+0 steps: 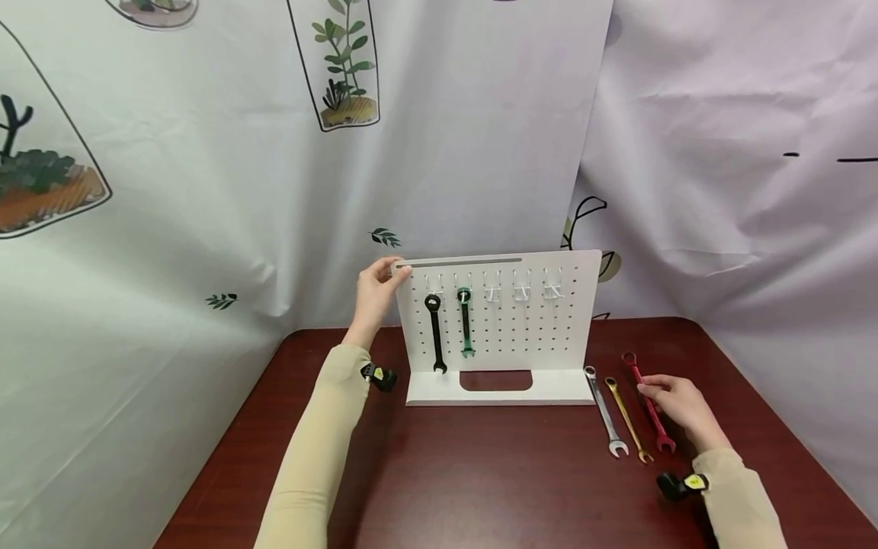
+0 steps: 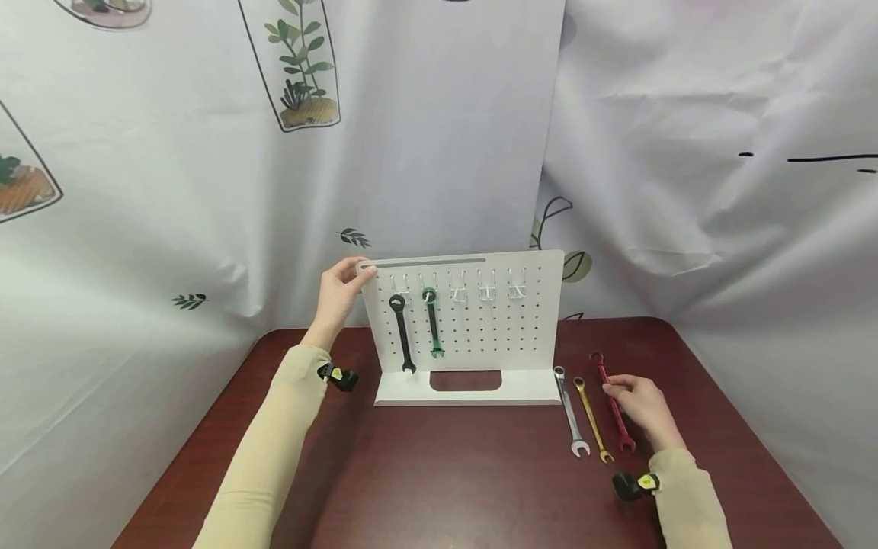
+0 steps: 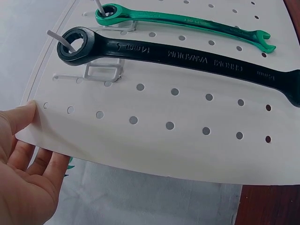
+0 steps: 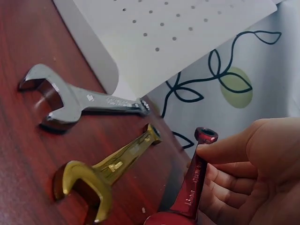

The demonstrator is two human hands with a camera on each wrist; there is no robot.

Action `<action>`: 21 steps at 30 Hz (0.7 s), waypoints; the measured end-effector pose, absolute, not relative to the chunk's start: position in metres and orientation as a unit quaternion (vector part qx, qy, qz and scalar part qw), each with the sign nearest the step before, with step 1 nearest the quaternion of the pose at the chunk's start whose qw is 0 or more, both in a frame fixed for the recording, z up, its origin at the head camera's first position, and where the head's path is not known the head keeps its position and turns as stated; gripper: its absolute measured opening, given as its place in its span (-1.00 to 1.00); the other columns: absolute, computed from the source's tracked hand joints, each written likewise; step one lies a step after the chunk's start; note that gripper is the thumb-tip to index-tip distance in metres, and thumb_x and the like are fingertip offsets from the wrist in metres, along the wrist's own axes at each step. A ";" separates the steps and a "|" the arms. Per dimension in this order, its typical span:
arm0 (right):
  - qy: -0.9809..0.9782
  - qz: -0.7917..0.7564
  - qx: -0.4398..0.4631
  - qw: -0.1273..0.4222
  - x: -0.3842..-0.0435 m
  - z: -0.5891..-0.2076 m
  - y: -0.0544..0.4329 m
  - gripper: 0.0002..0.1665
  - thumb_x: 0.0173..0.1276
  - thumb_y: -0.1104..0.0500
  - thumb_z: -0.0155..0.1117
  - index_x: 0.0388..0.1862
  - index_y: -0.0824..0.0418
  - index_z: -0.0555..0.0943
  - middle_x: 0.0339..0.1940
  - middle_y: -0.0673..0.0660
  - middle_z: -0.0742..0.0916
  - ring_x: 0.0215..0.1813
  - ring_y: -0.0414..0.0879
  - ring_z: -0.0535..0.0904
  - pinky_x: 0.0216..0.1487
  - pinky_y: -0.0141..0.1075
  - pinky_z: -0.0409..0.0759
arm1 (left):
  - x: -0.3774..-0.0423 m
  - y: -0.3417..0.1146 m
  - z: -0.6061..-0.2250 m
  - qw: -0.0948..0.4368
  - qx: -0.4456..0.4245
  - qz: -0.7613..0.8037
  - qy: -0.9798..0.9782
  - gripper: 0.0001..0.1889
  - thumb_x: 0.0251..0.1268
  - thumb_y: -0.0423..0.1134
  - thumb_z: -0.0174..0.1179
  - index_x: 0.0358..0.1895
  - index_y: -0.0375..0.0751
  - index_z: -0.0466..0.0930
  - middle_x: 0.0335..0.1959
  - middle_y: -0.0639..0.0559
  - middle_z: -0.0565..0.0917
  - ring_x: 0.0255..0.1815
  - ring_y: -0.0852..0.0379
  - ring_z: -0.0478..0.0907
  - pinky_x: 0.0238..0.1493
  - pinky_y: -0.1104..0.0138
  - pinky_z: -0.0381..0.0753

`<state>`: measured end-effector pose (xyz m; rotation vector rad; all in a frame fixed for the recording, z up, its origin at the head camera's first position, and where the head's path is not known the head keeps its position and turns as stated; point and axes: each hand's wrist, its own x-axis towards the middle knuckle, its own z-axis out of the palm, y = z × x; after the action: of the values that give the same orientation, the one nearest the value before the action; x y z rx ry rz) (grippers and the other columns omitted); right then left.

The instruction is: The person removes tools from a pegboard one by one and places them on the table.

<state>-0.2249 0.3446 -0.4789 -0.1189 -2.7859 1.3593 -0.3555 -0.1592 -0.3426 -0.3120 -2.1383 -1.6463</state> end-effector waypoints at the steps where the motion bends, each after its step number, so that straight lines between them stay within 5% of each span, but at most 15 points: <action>1: -0.900 0.434 -0.037 0.017 -0.226 -0.480 0.345 -0.47 0.54 0.13 0.18 0.14 0.63 0.51 -0.13 0.37 0.71 -0.30 -0.09 0.59 -0.33 -0.29 0.57 | -0.356 -0.159 -0.343 0.212 -0.112 -0.592 -0.769 -0.62 0.32 -0.02 0.38 0.07 -0.17 0.69 -0.13 -0.07 0.74 -0.20 0.10 0.59 -0.20 0.27 0.46; 11: -0.911 0.411 -0.036 -0.006 -0.231 -0.485 0.347 -0.47 0.54 0.13 0.16 0.14 0.64 0.50 -0.12 0.40 0.68 -0.26 -0.04 0.55 -0.29 -0.24 0.52 | -0.358 -0.158 -0.343 0.216 -0.115 -0.595 -0.766 -0.64 0.33 -0.06 0.38 0.07 -0.19 0.69 -0.15 -0.07 0.74 -0.23 0.14 0.59 -0.24 0.31 0.45; 21: -0.921 0.388 -0.035 -0.013 -0.230 -0.487 0.343 -0.48 0.54 0.13 0.13 0.14 0.61 0.51 0.12 0.58 0.57 0.05 0.35 0.54 0.00 0.09 0.53 | -0.356 -0.159 -0.343 0.214 -0.116 -0.595 -0.766 -0.65 0.34 -0.06 0.37 0.06 -0.17 0.69 -0.14 -0.07 0.73 -0.21 0.11 0.57 -0.20 0.28 0.46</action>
<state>-0.2301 0.3425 -0.4875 -0.1112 -2.9179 1.2298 -0.3556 -0.1586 -0.3429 -0.3226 -2.1256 -1.6503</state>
